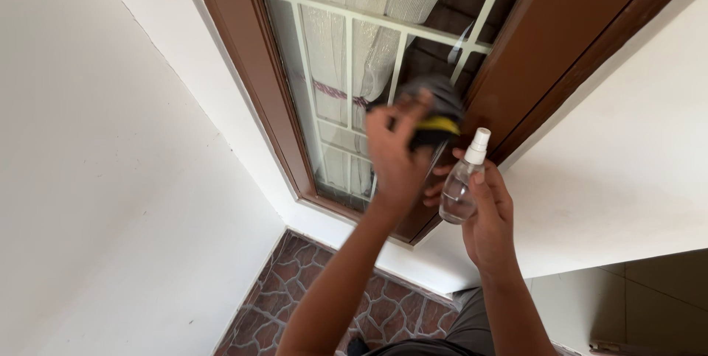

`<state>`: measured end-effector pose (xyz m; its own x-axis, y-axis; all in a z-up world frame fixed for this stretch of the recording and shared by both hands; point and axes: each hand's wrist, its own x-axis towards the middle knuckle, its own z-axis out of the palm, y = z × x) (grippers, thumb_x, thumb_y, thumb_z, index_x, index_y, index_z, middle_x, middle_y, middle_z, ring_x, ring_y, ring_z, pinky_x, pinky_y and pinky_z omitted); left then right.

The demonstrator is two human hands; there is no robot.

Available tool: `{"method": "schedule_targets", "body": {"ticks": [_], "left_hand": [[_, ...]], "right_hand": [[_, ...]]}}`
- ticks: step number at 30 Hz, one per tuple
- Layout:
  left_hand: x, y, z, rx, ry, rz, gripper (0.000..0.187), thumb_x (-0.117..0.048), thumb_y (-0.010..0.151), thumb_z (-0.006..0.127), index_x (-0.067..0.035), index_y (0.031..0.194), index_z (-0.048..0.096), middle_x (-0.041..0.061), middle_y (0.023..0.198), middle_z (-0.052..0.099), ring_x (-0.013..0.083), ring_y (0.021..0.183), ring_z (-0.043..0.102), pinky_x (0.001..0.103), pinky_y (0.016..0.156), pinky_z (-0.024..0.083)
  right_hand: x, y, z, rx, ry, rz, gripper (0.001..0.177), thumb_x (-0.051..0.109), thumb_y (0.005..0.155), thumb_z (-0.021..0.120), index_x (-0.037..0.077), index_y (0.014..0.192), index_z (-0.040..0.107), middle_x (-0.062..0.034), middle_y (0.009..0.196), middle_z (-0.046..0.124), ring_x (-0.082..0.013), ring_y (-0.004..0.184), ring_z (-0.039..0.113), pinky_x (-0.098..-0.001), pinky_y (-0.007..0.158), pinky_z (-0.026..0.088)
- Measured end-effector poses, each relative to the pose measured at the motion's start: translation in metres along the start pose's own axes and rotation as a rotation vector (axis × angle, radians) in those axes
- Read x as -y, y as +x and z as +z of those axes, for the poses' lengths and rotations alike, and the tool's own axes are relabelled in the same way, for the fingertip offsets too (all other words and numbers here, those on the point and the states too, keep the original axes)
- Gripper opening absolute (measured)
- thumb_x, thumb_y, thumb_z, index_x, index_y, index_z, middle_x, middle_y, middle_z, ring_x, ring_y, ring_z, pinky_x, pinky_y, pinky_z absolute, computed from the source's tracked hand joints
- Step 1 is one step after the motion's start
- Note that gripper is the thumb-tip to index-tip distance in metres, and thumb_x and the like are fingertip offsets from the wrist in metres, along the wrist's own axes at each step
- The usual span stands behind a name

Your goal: The person cleans a glass window pane with a grid pattern using a spray bottle and a cloth. They repeatedly spray the glass and wipe it down with the cloth, covering different sections of the window.

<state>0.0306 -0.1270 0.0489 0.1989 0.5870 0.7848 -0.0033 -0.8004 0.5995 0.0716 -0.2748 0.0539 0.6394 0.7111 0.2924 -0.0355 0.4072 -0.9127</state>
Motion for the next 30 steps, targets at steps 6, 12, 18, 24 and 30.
{"method": "schedule_targets", "body": {"ticks": [6,12,18,24,30], "left_hand": [[0.008,-0.001,-0.002,0.058,0.003,0.13,0.065,-0.002,0.076,0.077,-0.022,0.137,0.063,0.006,0.115,0.057,0.023,0.107,0.05,0.036,0.094,0.04],[0.085,0.034,-0.018,-0.186,-0.075,0.051,0.068,0.011,0.069,0.059,-0.015,0.132,0.061,0.007,0.118,0.052,0.0228,0.115,0.053,0.038,0.105,0.052],[0.137,0.057,-0.05,-0.37,-0.053,-0.141,0.049,0.006,0.089,0.07,-0.004,0.132,0.05,0.014,0.123,0.049,0.0294,0.116,0.056,0.044,0.099,0.053],[0.096,0.053,-0.022,-0.371,-0.005,-0.204,0.047,0.003,0.084,0.068,-0.005,0.128,0.053,0.013,0.121,0.048,0.0285,0.113,0.057,0.038,0.092,0.057],[0.013,0.007,0.011,-0.062,0.025,0.007,0.066,0.008,0.065,0.066,-0.016,0.127,0.063,0.008,0.107,0.053,0.0279,0.106,0.049,0.04,0.096,0.041]], "right_hand": [[0.003,-0.004,-0.007,-0.093,0.038,0.04,0.042,0.031,0.109,0.041,0.001,0.136,0.053,-0.0135,0.102,0.067,-0.0213,0.082,0.068,-0.0377,0.068,0.058],[-0.011,-0.003,-0.013,-0.107,-0.018,0.048,0.041,0.032,0.107,0.044,0.001,0.133,0.054,-0.0127,0.099,0.068,-0.02,0.078,0.068,-0.0365,0.064,0.057],[-0.023,-0.005,-0.02,-0.099,-0.037,0.075,0.04,0.032,0.107,0.047,0.001,0.13,0.056,-0.0128,0.098,0.068,-0.0201,0.076,0.068,-0.0359,0.062,0.058],[-0.023,-0.004,-0.022,-0.119,-0.034,0.091,0.041,0.033,0.106,0.048,0.001,0.13,0.056,-0.013,0.096,0.068,-0.0201,0.075,0.069,-0.0359,0.061,0.058],[-0.022,-0.005,-0.019,-0.155,-0.027,0.106,0.044,0.034,0.104,0.05,-0.001,0.131,0.055,-0.0137,0.096,0.068,-0.0205,0.074,0.068,-0.0354,0.063,0.057]]}}
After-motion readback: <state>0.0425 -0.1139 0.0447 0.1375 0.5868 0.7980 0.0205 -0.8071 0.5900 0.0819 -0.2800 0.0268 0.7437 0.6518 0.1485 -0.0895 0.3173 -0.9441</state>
